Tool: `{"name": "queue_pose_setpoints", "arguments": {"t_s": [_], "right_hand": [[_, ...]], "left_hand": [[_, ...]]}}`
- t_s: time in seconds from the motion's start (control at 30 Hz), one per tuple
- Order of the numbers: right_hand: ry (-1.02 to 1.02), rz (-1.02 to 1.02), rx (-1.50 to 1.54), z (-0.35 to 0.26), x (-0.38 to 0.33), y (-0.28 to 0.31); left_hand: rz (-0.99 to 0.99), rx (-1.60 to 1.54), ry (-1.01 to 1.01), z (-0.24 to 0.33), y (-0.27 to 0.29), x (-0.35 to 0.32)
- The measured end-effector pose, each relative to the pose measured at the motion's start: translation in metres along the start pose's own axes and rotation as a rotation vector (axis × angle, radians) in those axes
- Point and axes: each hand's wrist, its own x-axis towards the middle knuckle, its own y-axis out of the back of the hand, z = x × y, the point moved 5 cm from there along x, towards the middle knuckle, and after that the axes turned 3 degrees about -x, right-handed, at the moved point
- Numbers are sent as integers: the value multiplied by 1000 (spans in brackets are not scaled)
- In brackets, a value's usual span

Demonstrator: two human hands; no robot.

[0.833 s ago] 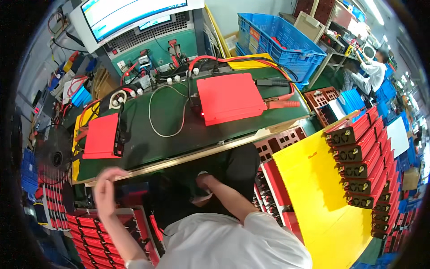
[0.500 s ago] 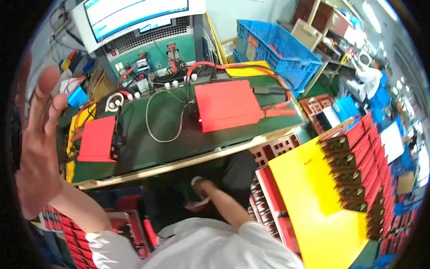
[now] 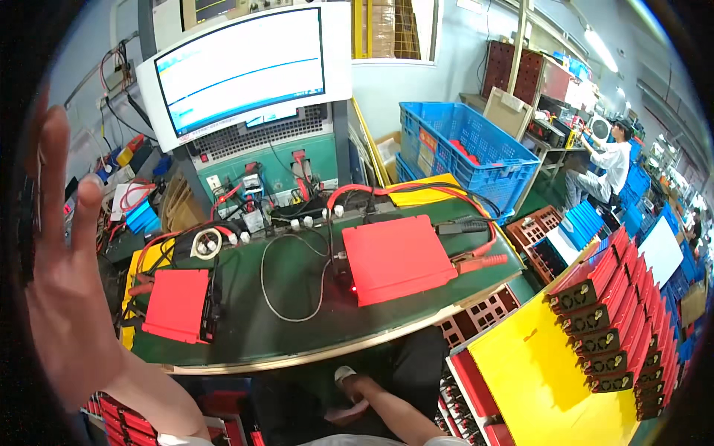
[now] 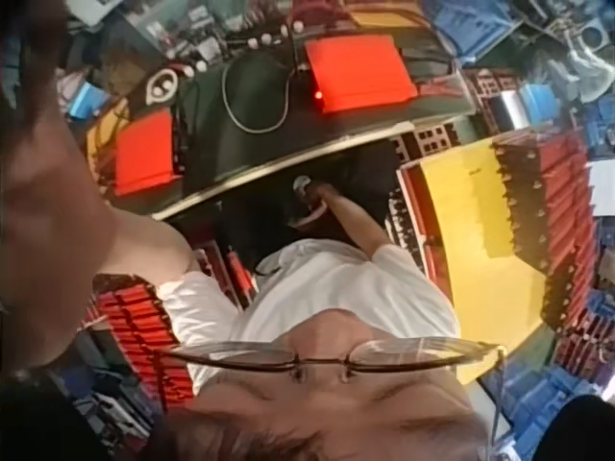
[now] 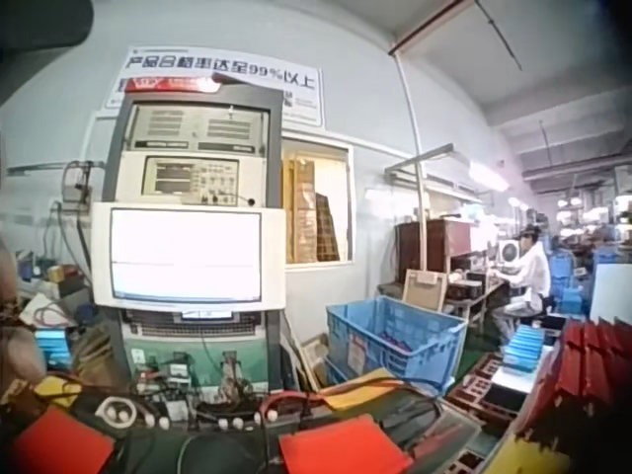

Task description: Testing red electronic power inverters by connecting them to a testing station and monitoring results.

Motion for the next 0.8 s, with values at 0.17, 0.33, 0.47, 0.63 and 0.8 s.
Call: {"name": "queue_pose_setpoints", "arguments": {"t_s": [0.17,0.33,0.47,0.63,0.8], "right_hand": [[31,107,108,3,-5,6],[-15,-43,76,10,16,-10],[-24,-19,107,16,20,-9],[-20,-14,94,13,35,-18],[-87,19,86,37,42,-26]], "left_hand": [[15,-13,-40,-13,-2,6],[26,-3,-74,-8,-5,13],[23,-21,-94,-12,-6,16],[11,-46,-81,-15,-22,33],[-31,-128,-77,-24,-43,49]]}}
